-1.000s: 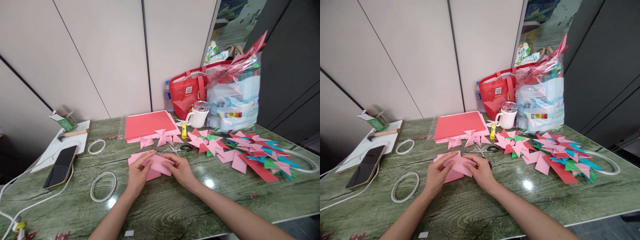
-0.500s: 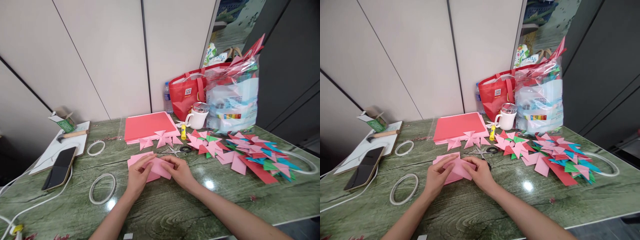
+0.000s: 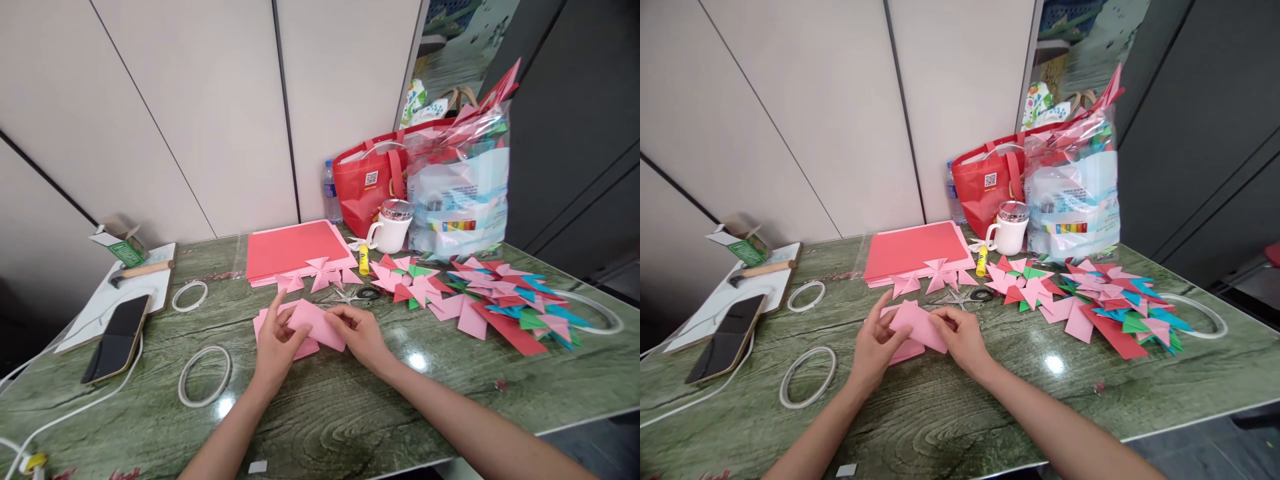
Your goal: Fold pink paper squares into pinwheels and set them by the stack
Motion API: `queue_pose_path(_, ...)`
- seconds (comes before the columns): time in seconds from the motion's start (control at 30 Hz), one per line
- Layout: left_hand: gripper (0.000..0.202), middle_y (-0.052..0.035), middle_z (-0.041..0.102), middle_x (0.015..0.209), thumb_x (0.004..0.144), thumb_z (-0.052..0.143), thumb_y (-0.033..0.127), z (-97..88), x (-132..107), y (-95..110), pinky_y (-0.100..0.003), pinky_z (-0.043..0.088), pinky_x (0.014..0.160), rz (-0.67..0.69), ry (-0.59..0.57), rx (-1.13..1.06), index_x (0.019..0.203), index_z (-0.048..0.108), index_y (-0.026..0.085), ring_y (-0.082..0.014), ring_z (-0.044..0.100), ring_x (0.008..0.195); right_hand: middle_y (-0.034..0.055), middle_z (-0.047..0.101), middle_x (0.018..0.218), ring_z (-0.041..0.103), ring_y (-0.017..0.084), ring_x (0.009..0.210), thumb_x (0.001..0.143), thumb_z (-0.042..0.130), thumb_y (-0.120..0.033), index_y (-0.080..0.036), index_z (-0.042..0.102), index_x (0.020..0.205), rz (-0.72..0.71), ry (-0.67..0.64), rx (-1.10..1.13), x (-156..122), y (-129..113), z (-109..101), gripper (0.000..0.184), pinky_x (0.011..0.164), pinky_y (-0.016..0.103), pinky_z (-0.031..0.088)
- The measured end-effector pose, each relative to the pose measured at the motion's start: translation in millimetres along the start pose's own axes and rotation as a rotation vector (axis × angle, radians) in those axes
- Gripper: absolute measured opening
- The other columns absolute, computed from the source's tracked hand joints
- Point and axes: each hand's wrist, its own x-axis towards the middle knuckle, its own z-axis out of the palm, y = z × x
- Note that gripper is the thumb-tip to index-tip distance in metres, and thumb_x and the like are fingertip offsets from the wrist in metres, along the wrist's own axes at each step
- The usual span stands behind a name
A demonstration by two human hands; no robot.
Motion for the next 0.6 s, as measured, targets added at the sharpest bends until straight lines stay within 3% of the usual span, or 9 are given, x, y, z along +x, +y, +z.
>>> queue_pose_path(0.1, 0.039, -0.0037, 0.070, 0.077, 0.063, 0.072, 0.025, -1.2, 1.9, -0.8, -0.023, 0.052, 0.060, -0.103, -0.021, 0.045, 0.099, 0.063, 0.014, -0.0149, 0.064, 0.065, 0.0034, 0.067, 0.073, 0.059, 0.016, 0.066, 0.079, 0.054, -0.032, -0.016, 0.065, 0.072, -0.005, -0.003, -0.003, -0.3, -1.8, -0.5, 0.020, 0.060, 0.024, 0.046)
queue_pose_path(0.2, 0.020, -0.0004, 0.067, 0.061, 0.062, 0.072, 0.029, -2.1, 2.1, -2.4, -0.024, 0.052, 0.057, -0.195, -0.042, 0.033, 0.072, 0.067, 0.013, -0.0150, 0.063, 0.058, 0.0033, 0.068, 0.074, 0.060, 0.016, 0.068, 0.079, 0.054, -0.032, -0.017, 0.064, 0.073, -0.019, -0.007, -0.006, -1.0, -2.8, -0.5, 0.020, 0.062, 0.024, 0.047)
queue_pose_path(0.6, 0.022, 0.0006, 0.068, 0.056, 0.055, 0.078, 0.029, -1.5, 1.1, -6.1, -0.030, 0.056, 0.061, -0.249, 0.015, -0.080, 0.064, 0.067, 0.012, -0.0163, 0.064, 0.053, 0.0032, 0.066, 0.070, 0.058, 0.015, 0.066, 0.079, 0.054, -0.034, -0.016, 0.064, 0.073, -0.022, -0.009, -0.022, -1.9, -3.6, 1.6, 0.021, 0.061, 0.024, 0.046)
